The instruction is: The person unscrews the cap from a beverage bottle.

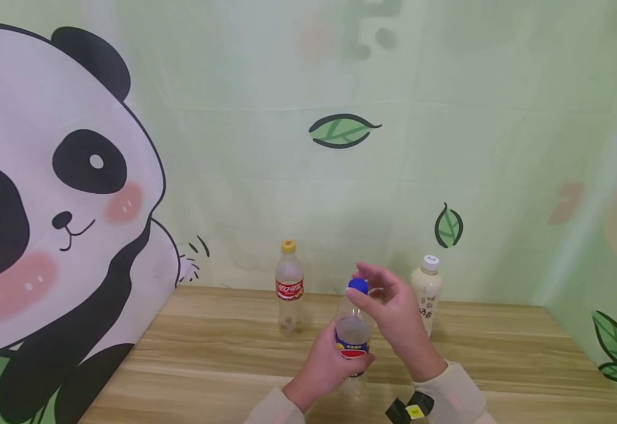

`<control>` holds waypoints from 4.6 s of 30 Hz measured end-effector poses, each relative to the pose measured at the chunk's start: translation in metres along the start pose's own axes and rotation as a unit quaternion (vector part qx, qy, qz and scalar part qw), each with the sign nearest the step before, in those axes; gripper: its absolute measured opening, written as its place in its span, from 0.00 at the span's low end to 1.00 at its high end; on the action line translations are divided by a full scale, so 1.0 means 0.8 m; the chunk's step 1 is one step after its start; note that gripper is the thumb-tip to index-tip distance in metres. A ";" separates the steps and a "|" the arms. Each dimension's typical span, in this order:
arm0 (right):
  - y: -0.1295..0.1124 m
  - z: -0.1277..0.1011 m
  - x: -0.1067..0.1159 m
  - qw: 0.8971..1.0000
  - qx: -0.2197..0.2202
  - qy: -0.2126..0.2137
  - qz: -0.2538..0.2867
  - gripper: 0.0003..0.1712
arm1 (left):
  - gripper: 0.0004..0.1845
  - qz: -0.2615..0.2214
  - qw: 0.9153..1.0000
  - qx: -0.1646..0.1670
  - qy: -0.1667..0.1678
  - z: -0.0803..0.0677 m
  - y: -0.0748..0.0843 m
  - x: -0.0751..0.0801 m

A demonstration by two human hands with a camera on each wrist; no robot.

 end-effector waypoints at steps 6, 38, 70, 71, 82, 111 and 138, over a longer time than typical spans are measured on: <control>-0.005 -0.001 0.000 0.997 -0.048 0.043 -0.046 0.28 | 0.31 0.010 1.000 0.005 0.001 0.002 -0.003 0.001; -0.006 0.000 0.002 0.999 -0.008 0.032 -0.036 0.17 | 0.32 0.007 1.000 -0.012 0.008 -0.001 0.001 -0.003; -0.007 -0.002 0.001 0.996 -0.033 0.062 -0.050 0.26 | 0.31 0.013 1.000 -0.010 0.002 0.003 -0.001 -0.001; -0.007 -0.002 0.001 0.996 -0.037 0.066 -0.054 0.27 | 0.31 0.014 1.000 -0.013 0.003 0.003 -0.001 -0.001; -0.008 -0.001 0.001 0.995 -0.035 0.078 -0.047 0.24 | 0.31 0.005 1.000 -0.015 0.004 0.003 0.001 -0.004; -0.003 -0.001 -0.005 0.999 0.031 0.025 0.001 0.15 | 0.33 0.000 1.000 -0.023 -0.001 0.002 -0.002 0.000; -0.007 -0.002 -0.003 0.993 -0.027 0.088 -0.067 0.25 | 0.31 0.014 1.000 -0.022 -0.001 0.002 0.000 0.001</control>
Point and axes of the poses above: each hand's wrist, its own z-axis towards the middle knuckle, its own x-axis out of the back of the hand, y = z × x, the point moved 4 cm from there along z, towards the middle knuckle, and after that the axes turned 8 degrees about -z, right-handed, at the moved point
